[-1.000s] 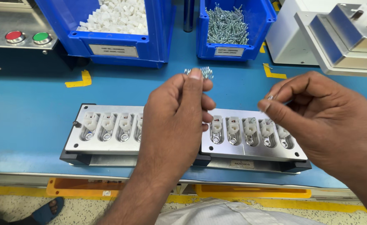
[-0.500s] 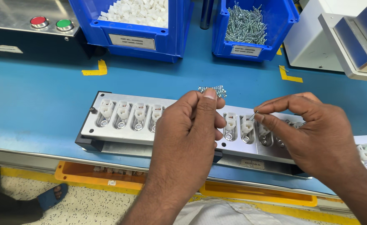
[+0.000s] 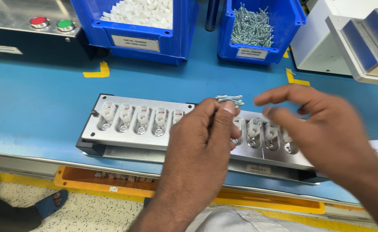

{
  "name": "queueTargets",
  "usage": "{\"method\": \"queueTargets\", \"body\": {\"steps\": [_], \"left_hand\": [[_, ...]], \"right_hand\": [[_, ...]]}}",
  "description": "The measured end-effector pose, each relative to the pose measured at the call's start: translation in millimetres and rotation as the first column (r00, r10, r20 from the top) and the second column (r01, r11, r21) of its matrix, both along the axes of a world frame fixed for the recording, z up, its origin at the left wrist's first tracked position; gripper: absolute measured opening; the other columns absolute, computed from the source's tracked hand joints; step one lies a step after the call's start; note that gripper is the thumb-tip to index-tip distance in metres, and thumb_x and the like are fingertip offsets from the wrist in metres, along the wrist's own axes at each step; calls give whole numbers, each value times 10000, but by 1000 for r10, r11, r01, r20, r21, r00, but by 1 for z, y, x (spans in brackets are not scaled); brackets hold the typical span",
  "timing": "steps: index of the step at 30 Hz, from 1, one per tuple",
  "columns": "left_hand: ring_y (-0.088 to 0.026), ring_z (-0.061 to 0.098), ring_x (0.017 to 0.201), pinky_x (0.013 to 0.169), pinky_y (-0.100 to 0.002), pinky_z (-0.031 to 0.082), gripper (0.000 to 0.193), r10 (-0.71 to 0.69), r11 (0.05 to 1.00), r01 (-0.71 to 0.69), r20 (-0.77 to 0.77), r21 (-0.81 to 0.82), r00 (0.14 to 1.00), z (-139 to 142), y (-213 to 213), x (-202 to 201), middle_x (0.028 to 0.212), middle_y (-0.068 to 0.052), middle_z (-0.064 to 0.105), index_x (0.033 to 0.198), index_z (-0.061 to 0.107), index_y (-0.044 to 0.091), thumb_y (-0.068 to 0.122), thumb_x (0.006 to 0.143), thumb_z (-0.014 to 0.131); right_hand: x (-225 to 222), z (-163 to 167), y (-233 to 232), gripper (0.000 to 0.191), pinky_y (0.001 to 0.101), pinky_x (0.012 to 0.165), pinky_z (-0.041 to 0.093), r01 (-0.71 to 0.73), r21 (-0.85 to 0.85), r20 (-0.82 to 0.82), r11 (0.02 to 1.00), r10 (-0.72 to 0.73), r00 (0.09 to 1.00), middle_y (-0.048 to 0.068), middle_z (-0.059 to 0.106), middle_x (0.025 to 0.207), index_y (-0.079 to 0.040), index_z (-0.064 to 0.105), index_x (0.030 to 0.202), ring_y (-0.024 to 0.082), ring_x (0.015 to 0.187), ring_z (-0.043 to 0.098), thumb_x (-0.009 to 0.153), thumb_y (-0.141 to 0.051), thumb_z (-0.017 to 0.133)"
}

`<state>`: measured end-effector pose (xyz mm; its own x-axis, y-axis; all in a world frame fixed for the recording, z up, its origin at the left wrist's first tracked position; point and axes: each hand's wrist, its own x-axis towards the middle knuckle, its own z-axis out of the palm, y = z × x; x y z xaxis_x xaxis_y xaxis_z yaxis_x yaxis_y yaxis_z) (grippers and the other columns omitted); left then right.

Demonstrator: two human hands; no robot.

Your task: The person assembles small white plastic electrical components into metal trays. They insert metal springs into the components and place small white plastic caps into the slots. The person uses tweezers to adjust internal parts of the components.

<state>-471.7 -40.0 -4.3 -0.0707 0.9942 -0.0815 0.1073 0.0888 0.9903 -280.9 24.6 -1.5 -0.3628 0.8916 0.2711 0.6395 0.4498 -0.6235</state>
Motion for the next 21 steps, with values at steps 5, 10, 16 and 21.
{"method": "queueTargets", "body": {"steps": [5, 10, 16, 21], "left_hand": [[-63, 675, 670, 616, -292, 558, 353, -101, 995, 99, -218, -20, 971, 3, -3, -1, 767, 4, 719, 1017, 684, 68, 354, 1077, 485], [-60, 691, 675, 605, -281, 560, 276, -158, 987, 160, -146, 0, 977, 4, -1, -10, 771, 21, 745, 1067, 732, 90, 325, 1002, 604], [-70, 669, 781, 657, -245, 584, 328, 54, 991, 4, 429, -133, 902, 0, 8, 4, 821, -16, 709, 1088, 749, -2, 263, 910, 675], [-87, 632, 827, 675, -253, 548, 366, 14, 998, -34, 334, 54, 942, -4, 7, 15, 940, -30, 719, 1279, 720, 7, 215, 978, 724]], "right_hand": [[3, 12, 4, 376, 332, 918, 600, -133, -318, -293, 939, 36, 956, 92, 756, 1152, -56, 732, 1301, 186, 1103, 756, 959, -207, 695], [1, 19, 5, 393, 293, 875, 597, -155, -503, -146, 850, 93, 985, 99, 741, 1124, -112, 668, 1366, 164, 1121, 667, 1002, -259, 672], [-9, 11, -8, 347, 334, 749, 459, -37, -572, -302, 820, -168, 939, 79, 722, 1092, -71, 686, 1355, 165, 908, 543, 1040, -210, 645], [-16, 12, -9, 293, 334, 900, 532, -201, -639, -571, 743, -282, 771, 89, 722, 1110, -18, 672, 1256, 171, 1028, 648, 1021, -179, 606]]}}
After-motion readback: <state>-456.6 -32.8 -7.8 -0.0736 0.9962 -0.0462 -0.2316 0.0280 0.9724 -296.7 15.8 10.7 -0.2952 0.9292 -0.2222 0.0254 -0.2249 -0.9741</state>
